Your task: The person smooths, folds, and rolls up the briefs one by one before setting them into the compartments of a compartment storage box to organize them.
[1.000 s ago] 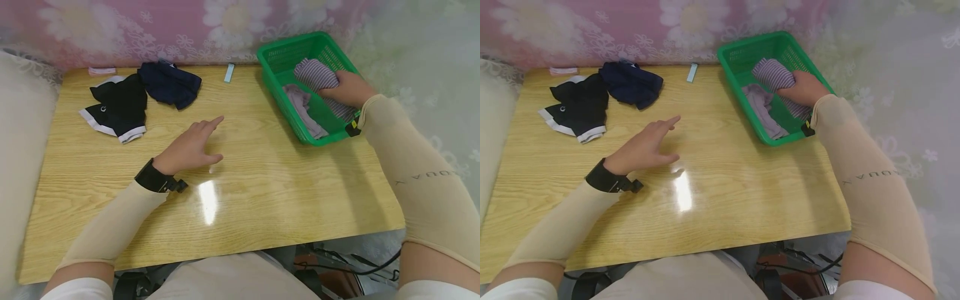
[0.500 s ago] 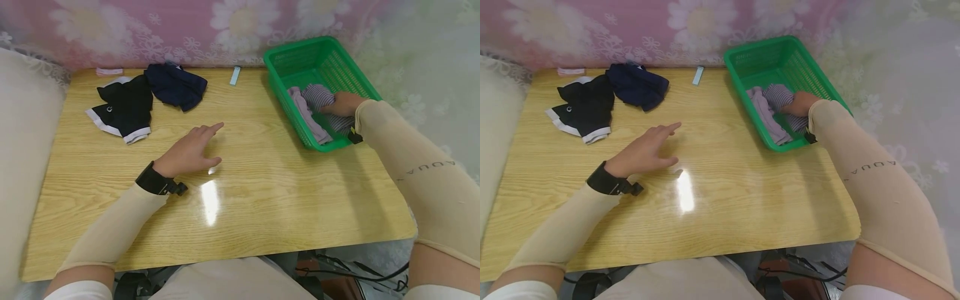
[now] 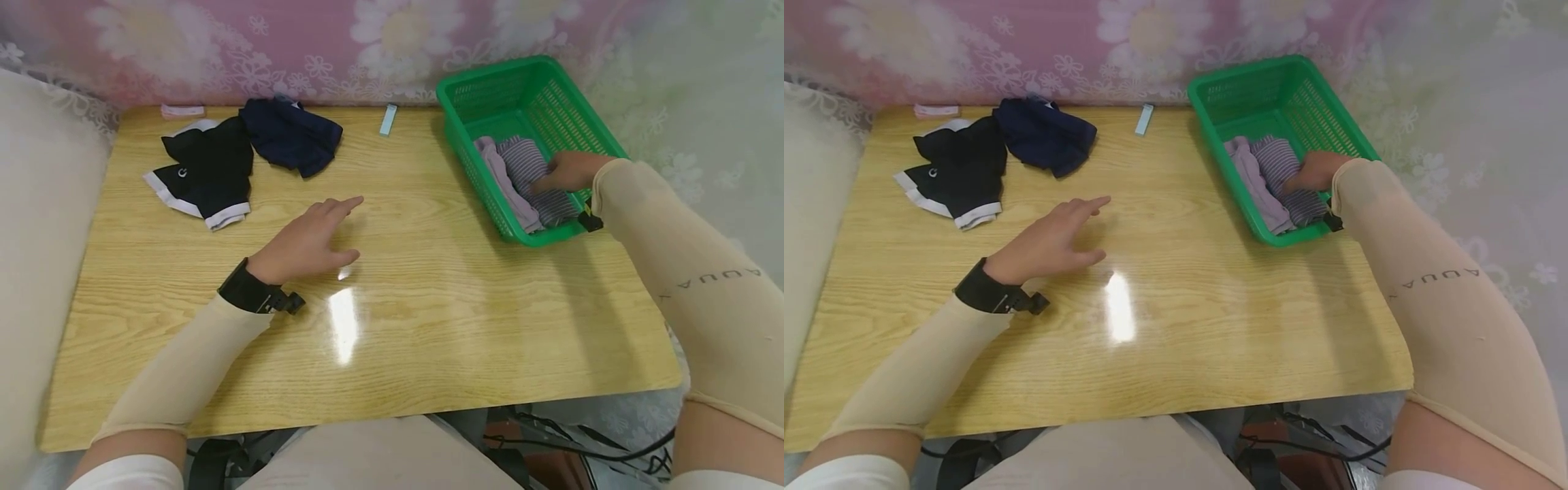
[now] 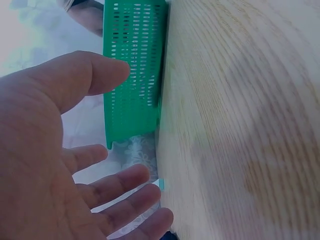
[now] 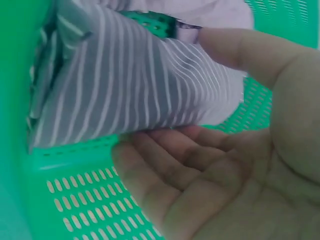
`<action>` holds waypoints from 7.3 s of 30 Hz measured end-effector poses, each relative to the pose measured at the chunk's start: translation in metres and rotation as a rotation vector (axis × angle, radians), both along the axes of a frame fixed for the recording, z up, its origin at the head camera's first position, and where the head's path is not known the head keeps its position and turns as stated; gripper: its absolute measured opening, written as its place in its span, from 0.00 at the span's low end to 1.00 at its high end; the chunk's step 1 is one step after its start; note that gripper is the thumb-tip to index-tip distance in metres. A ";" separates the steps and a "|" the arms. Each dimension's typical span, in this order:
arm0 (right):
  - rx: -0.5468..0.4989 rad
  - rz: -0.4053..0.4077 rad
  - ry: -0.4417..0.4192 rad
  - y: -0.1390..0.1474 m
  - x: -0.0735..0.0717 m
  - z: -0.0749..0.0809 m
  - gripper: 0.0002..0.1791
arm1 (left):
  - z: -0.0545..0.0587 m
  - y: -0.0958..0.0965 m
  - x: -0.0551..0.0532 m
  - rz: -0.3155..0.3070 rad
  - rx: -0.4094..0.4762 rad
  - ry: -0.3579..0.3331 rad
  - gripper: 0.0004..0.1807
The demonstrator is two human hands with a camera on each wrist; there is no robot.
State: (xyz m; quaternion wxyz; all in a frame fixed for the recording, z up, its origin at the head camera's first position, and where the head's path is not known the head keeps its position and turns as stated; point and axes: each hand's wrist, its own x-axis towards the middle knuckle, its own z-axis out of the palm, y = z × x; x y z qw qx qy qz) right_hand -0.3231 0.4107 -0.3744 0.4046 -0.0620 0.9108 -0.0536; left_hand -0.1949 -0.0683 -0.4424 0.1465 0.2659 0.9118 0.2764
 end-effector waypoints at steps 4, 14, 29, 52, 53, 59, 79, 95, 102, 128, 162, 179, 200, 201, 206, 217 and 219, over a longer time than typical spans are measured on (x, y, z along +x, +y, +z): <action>0.015 0.036 0.016 0.000 0.000 0.012 0.55 | 0.001 0.000 0.000 0.007 -0.003 0.003 0.48; -0.118 -0.012 0.285 -0.025 0.036 0.061 0.52 | 0.012 -0.017 -0.001 0.110 0.022 0.019 0.47; -0.392 0.014 0.758 -0.111 0.115 0.033 0.46 | 0.026 -0.019 0.001 0.203 0.063 0.249 0.43; -0.502 0.048 0.752 -0.176 0.140 -0.076 0.51 | 0.002 -0.024 -0.030 0.294 -0.013 0.151 0.40; -0.493 0.045 0.741 -0.176 0.141 -0.078 0.51 | 0.001 -0.025 -0.032 0.288 -0.022 0.138 0.39; -0.493 0.024 0.685 -0.177 0.145 -0.084 0.47 | -0.011 -0.033 -0.053 0.245 -0.089 0.030 0.30; -0.541 0.002 0.573 -0.165 0.154 -0.099 0.39 | -0.022 -0.039 -0.075 0.348 -0.160 0.034 0.32; -0.431 0.052 0.508 -0.162 0.155 -0.102 0.32 | -0.020 -0.028 -0.041 0.212 -0.249 0.219 0.12; -0.412 0.067 0.525 -0.165 0.153 -0.100 0.31 | -0.024 -0.031 -0.026 0.174 -0.136 0.133 0.11; -0.389 0.087 0.582 -0.175 0.156 -0.112 0.27 | -0.025 -0.003 0.010 0.238 -0.158 0.043 0.25; -1.048 0.015 0.556 -0.210 0.145 -0.058 0.09 | 0.056 -0.003 0.034 -0.197 0.148 0.145 0.14; -0.777 -0.136 0.713 -0.163 0.130 -0.055 0.14 | 0.049 -0.043 0.016 0.047 0.039 0.267 0.11; -0.853 -0.211 0.822 -0.135 0.129 -0.043 0.14 | 0.038 -0.067 0.010 0.206 0.207 0.264 0.20; -0.862 -0.210 0.831 -0.134 0.130 -0.042 0.15 | 0.039 -0.068 0.011 0.220 0.235 0.263 0.19; -0.996 -0.196 0.814 -0.131 0.130 -0.041 0.17 | 0.043 -0.071 0.013 0.237 0.394 0.187 0.12; -1.183 -0.144 0.677 -0.115 0.131 -0.031 0.25 | 0.051 -0.084 0.017 0.110 0.504 -0.081 0.34; -1.113 -0.104 0.709 -0.116 0.130 -0.032 0.19 | 0.051 -0.084 0.016 0.101 0.493 -0.059 0.29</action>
